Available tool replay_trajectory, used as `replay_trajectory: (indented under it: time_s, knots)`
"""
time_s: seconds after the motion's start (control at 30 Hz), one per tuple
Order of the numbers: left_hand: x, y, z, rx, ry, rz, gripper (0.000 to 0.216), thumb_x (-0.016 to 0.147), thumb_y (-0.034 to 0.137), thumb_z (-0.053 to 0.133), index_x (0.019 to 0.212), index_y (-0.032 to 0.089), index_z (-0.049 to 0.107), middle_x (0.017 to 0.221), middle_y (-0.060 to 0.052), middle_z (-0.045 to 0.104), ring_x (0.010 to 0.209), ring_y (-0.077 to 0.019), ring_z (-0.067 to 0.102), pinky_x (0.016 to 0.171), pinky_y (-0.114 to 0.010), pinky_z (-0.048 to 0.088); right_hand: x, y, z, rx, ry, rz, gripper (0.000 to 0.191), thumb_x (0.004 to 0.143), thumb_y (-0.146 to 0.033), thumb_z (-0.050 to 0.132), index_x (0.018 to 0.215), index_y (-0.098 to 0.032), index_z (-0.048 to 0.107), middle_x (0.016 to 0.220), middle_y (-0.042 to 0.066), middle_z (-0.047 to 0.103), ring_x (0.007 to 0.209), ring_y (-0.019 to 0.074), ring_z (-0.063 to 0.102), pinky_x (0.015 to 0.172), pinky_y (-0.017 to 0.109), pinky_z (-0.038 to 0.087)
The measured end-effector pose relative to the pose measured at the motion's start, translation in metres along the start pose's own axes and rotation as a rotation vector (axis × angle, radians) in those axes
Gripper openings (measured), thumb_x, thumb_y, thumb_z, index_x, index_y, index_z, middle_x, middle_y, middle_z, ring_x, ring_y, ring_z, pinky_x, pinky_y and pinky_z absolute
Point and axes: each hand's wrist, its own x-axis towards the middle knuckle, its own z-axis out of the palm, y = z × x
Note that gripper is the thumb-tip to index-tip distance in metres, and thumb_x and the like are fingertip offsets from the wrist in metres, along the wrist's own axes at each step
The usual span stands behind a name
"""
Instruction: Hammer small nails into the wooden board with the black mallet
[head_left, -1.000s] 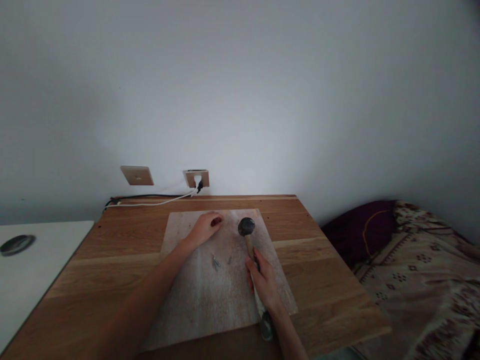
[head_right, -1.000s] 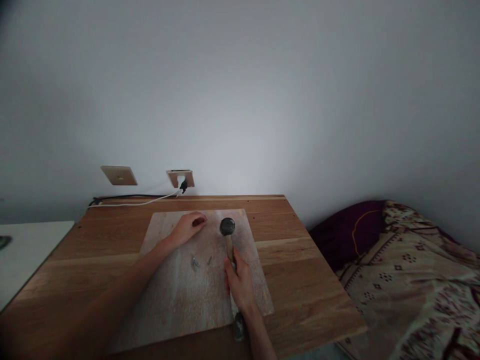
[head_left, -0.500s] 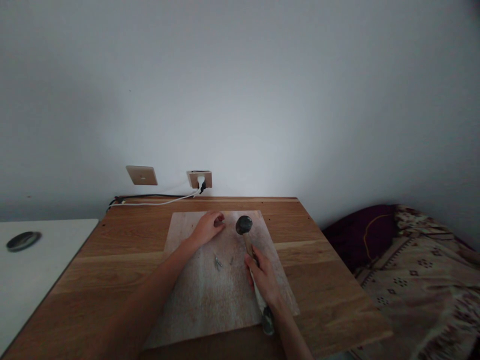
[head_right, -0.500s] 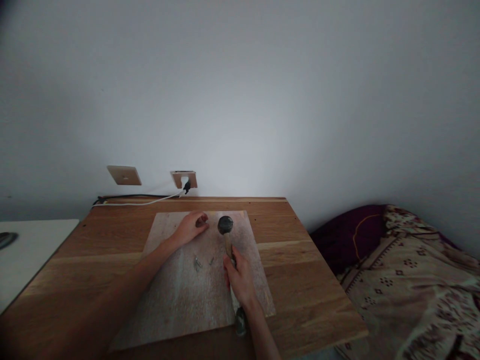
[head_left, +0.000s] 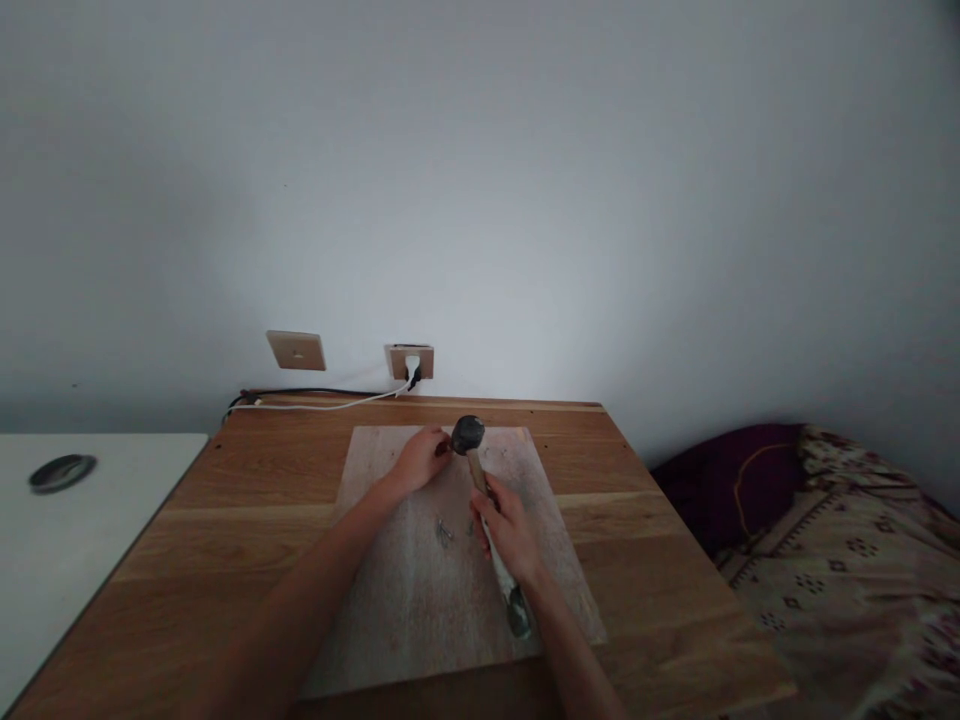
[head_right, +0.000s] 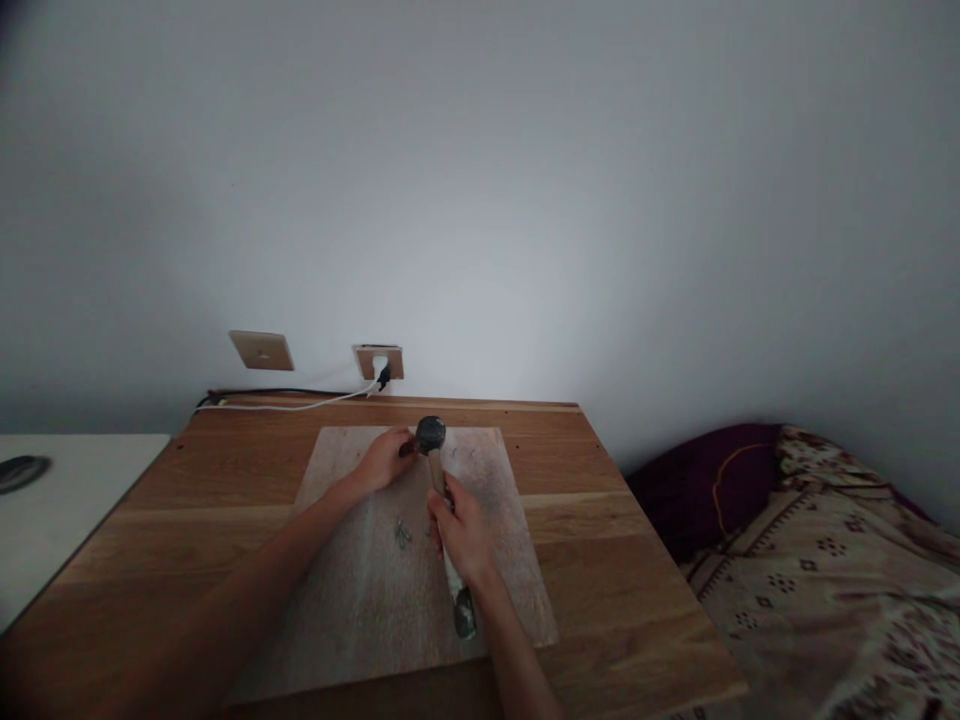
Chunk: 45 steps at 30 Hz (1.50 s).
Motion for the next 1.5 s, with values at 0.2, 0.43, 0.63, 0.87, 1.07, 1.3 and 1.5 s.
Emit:
replay_trajectory:
  time_s: [0.2,0.43,0.63,0.87,1.07,1.3,1.5]
  knots:
    - [0.0,0.001,0.002,-0.011,0.055,-0.02,0.014,0.077,0.012,0.071,0.09,0.016,0.074,0.091,-0.006,0.068,0.086,-0.0214,0.063,0.078,-0.031,0.048,0.001,0.002,0.003,-0.004,0.011,0.005,0.031,0.089,-0.053,0.056,0.087,-0.023,0.052,0.06,-0.009,0.047,0.039,0.0094,0.043,0.032,0.022,0.037]
    - [0.0,-0.003,0.003,-0.049,0.039,-0.011,0.012,0.081,0.011,0.069,0.089,0.016,0.075,0.087,-0.005,0.068,0.08,-0.0181,0.063,0.075,-0.029,0.048,0.001,0.007,0.003,-0.006,0.059,0.012,0.03,0.088,-0.051,0.056,0.091,-0.022,0.054,0.062,-0.008,0.048,0.039,0.0098,0.045,0.031,0.021,0.036]
    - [-0.001,0.0,-0.001,-0.047,0.013,-0.009,0.016,0.08,0.011,0.067,0.093,0.016,0.076,0.087,-0.006,0.07,0.079,-0.0186,0.064,0.075,-0.029,0.048,-0.002,0.002,0.0,-0.001,0.068,-0.01,0.029,0.09,-0.05,0.057,0.095,-0.021,0.057,0.063,-0.008,0.049,0.039,0.0093,0.043,0.032,0.022,0.035]
    - [0.0,0.002,0.001,-0.029,0.047,-0.019,0.02,0.075,0.012,0.072,0.093,0.017,0.076,0.092,-0.006,0.07,0.086,-0.0214,0.064,0.079,-0.032,0.049,-0.002,0.002,-0.002,-0.061,0.029,0.01,0.03,0.088,-0.051,0.058,0.094,-0.022,0.058,0.059,-0.008,0.05,0.038,0.0106,0.044,0.032,0.022,0.036]
    - [-0.001,0.0,0.001,-0.037,0.035,-0.02,0.014,0.079,0.012,0.067,0.088,0.018,0.076,0.085,-0.005,0.069,0.08,-0.0195,0.063,0.076,-0.03,0.048,-0.002,0.007,-0.001,-0.056,0.047,0.043,0.034,0.088,-0.051,0.057,0.102,-0.02,0.059,0.061,-0.007,0.053,0.038,0.0104,0.045,0.032,0.021,0.037]
    - [-0.001,-0.002,0.003,-0.044,0.029,-0.003,0.019,0.077,0.009,0.065,0.09,0.017,0.076,0.086,-0.005,0.069,0.081,-0.0195,0.063,0.075,-0.03,0.047,-0.001,0.007,0.001,-0.038,0.045,0.064,0.032,0.088,-0.051,0.056,0.098,-0.021,0.057,0.063,-0.007,0.054,0.038,0.0098,0.044,0.031,0.021,0.036]
    - [-0.001,0.003,-0.002,-0.063,0.025,-0.02,0.013,0.079,0.014,0.066,0.09,0.017,0.073,0.088,-0.005,0.066,0.082,-0.0201,0.062,0.077,-0.031,0.048,-0.014,0.009,-0.008,-0.005,0.09,0.069,0.032,0.087,-0.052,0.058,0.097,-0.021,0.058,0.061,-0.007,0.051,0.039,0.0102,0.044,0.031,0.021,0.036]
